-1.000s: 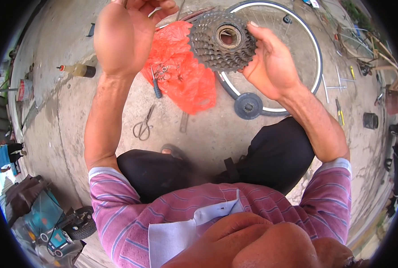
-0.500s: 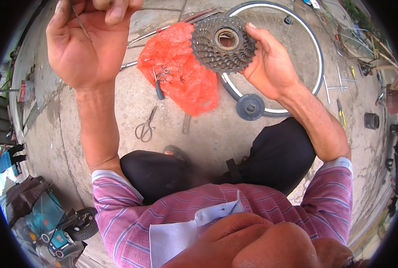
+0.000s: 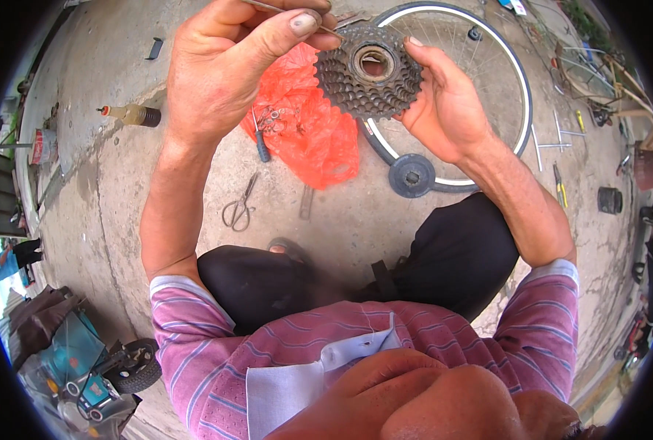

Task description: The person handles a bicycle cassette, using a thin wire to poke into the center and clearing out debris before setting it back down on a red plastic sheet.

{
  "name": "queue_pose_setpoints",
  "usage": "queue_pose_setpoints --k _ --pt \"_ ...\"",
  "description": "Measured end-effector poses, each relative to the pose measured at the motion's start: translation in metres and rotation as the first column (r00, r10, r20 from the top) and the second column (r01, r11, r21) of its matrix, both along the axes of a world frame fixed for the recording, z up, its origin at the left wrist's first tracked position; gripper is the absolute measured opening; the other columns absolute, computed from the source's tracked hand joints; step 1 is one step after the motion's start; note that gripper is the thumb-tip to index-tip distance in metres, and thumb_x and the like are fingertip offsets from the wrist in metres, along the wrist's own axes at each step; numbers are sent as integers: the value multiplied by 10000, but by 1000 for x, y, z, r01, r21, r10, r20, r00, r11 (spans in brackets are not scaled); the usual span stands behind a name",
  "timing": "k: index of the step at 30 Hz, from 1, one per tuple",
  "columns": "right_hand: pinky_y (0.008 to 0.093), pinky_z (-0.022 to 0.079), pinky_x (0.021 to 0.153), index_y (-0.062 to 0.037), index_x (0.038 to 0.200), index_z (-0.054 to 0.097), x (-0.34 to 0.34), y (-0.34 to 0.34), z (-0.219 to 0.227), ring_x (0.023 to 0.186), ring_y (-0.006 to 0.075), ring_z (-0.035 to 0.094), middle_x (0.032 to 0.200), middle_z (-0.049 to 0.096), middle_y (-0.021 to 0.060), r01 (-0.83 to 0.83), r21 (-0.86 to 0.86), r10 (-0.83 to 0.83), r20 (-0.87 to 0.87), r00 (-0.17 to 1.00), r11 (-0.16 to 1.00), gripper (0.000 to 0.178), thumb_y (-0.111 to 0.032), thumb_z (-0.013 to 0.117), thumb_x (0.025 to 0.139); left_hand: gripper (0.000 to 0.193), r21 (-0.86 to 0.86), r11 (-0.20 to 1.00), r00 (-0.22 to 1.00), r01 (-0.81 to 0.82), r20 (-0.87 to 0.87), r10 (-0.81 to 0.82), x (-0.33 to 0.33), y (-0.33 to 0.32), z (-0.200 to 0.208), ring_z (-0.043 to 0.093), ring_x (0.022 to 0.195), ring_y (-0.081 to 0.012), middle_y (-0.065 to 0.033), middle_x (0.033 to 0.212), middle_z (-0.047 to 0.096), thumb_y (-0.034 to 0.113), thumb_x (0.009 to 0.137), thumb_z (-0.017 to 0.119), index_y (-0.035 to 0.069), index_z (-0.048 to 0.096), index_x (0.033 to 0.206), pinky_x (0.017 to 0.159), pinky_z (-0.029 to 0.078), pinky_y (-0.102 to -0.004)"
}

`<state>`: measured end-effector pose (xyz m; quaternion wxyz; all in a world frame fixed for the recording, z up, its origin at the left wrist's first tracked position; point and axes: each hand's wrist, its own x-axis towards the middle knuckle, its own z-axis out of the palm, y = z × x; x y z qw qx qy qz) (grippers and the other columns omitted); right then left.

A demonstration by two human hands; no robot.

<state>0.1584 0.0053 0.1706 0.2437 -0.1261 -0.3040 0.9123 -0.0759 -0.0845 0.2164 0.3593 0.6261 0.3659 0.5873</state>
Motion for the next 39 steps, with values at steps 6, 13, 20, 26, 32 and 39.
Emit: queue_pose_setpoints --k 6,13,20,26,32,39 --pt "408 457 1064 45 1264 559 2 1 0 1142 237 622 1210 658 145 2 14 -2 -3 1000 1000 428 -288 389 1055 178 -63 982 961 -178 -226 160 27 1 -12 669 878 -135 -74 1029 706 47 938 659 -30 687 1096 832 536 -265" --pt "415 461 1061 42 1264 565 4 1 -2 1132 239 631 1205 665 146 -39 20 40 -40 998 999 412 -273 407 1050 182 -85 972 954 -219 -226 195 41 -4 -12 666 900 -100 -56 983 711 17 919 680 -24 683 1097 792 530 -223" --pt "418 472 1052 51 1257 568 4 0 -1 1124 242 637 1191 670 154 -22 37 22 -19 1000 999 400 -255 417 1049 162 -114 971 957 -212 -223 183 40 -4 -13 658 889 -92 -51 977 708 22 927 674 -20 683 1084 782 522 -220" --pt "414 478 1041 47 1239 578 2 -1 -1 1121 241 638 1195 667 153 -7 54 4 40 999 998 388 -251 417 1050 158 -103 978 948 -184 -281 149 38 -4 -9 624 826 -62 -28 950 700 21 924 677 -20 689 1076 724 499 -205" --pt "418 479 1040 29 1263 563 1 3 -15 1127 227 638 1212 663 139 -15 52 10 107 994 999 392 -272 424 1054 144 -235 967 965 -101 -260 38 39 1 5 639 743 -89 -61 849 702 25 907 626 -31 670 1032 657 519 -234" --pt "407 501 1007 25 1264 562 -6 8 -37 1105 227 649 1216 660 143 -92 -2 91 173 981 996 390 -273 426 1053 124 -183 928 944 -324 -118 307 -9 -6 2 569 632 -50 -28 828 679 76 928 671 -7 664 1021 549 470 -212"
